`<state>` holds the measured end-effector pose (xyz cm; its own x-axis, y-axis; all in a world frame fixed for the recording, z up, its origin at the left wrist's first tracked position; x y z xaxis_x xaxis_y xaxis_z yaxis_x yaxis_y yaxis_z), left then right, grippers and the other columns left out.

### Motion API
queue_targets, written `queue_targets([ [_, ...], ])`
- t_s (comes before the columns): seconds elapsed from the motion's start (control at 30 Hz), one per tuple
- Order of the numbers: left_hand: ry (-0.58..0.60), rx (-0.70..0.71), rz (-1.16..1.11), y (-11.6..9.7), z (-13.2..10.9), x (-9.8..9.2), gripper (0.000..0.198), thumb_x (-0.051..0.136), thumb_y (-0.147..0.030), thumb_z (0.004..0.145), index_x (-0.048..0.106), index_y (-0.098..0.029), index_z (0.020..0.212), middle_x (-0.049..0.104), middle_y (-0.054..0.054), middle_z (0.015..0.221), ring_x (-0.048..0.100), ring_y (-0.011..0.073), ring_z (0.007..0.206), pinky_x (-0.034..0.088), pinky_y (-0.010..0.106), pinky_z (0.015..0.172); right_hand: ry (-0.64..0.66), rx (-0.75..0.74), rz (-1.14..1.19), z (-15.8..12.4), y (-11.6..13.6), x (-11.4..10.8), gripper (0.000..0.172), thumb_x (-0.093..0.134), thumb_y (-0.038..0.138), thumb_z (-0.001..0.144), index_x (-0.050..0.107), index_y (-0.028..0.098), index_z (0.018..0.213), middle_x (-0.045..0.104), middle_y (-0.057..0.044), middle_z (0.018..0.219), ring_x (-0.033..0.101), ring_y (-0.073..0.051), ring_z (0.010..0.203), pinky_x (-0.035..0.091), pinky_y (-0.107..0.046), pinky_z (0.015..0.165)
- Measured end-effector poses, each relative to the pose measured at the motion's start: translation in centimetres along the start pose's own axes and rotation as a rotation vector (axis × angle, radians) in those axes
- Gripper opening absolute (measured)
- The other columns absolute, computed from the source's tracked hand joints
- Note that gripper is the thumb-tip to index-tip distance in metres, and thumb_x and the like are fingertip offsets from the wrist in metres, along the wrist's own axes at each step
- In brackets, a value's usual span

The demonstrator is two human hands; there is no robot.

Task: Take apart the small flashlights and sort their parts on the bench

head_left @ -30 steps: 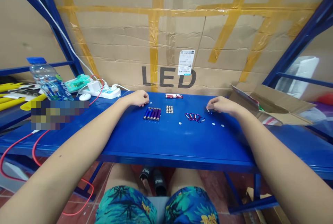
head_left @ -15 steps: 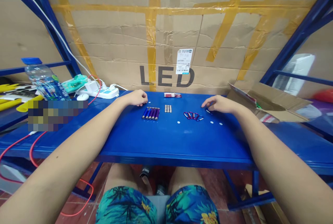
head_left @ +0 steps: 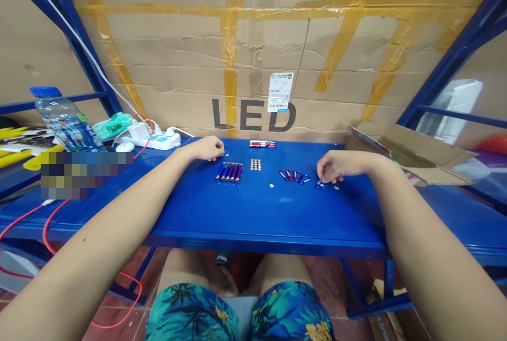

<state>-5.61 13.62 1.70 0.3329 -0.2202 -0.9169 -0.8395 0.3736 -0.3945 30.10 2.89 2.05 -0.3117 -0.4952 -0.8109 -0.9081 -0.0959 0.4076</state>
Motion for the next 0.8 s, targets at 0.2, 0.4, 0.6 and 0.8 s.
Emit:
queue_targets([
  [0.2, 0.003, 0.002, 0.017, 0.0, 0.0, 0.0, 0.017, 0.056, -0.031, 0.074, 0.064, -0.017, 0.078, 0.066, 0.006, 0.070, 0.060, 0.0165, 0.059, 0.046, 0.027, 0.058, -0.002, -0.017, -0.024, 0.4, 0.7, 0.5, 0.015, 0.066, 0.030, 0.065, 0.068, 0.017, 0.071, 0.061, -0.002, 0.059, 0.052, -0.013, 0.054, 0.040, -0.028, 0.054],
  [0.4, 0.007, -0.009, 0.006, -0.1, -0.1, 0.0, 0.016, 0.057, -0.031, 0.073, 0.064, -0.017, 0.078, 0.066, 0.005, 0.070, 0.060, 0.0167, 0.060, 0.046, 0.027, 0.058, -0.004, -0.002, -0.035, 0.1, 1.2, 0.7, 0.014, 0.065, 0.030, 0.066, 0.067, 0.017, 0.070, 0.061, -0.002, 0.061, 0.052, -0.013, 0.054, 0.037, -0.027, 0.052],
  [0.6, 0.014, -0.010, 0.008, 0.1, 0.0, 0.1, 0.016, 0.057, -0.031, 0.073, 0.064, -0.018, 0.079, 0.067, 0.005, 0.070, 0.061, 0.0169, 0.061, 0.046, 0.027, 0.058, -0.016, 0.016, -0.068, 0.0, 1.9, 0.7, 0.015, 0.065, 0.031, 0.067, 0.067, 0.017, 0.070, 0.060, -0.002, 0.062, 0.051, -0.014, 0.055, 0.037, -0.027, 0.052],
  [0.8, 0.010, -0.003, 0.005, 0.1, 0.1, 0.1, 0.016, 0.057, -0.030, 0.073, 0.065, -0.017, 0.080, 0.067, 0.005, 0.071, 0.061, 0.0170, 0.062, 0.047, 0.027, 0.058, -0.015, 0.023, -0.090, 0.1, 2.0, 0.8, 0.018, 0.064, 0.033, 0.068, 0.067, 0.015, 0.073, 0.060, -0.002, 0.064, 0.052, -0.014, 0.058, 0.038, -0.026, 0.053],
])
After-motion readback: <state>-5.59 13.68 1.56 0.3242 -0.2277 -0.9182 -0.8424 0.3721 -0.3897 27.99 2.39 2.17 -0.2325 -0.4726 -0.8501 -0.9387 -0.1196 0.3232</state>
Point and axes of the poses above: each hand's wrist, its own z-axis towards the middle knuckle, its own x-axis out of the palm, y = z × x, the point moved 5 cm from there along z, towards the middle knuckle
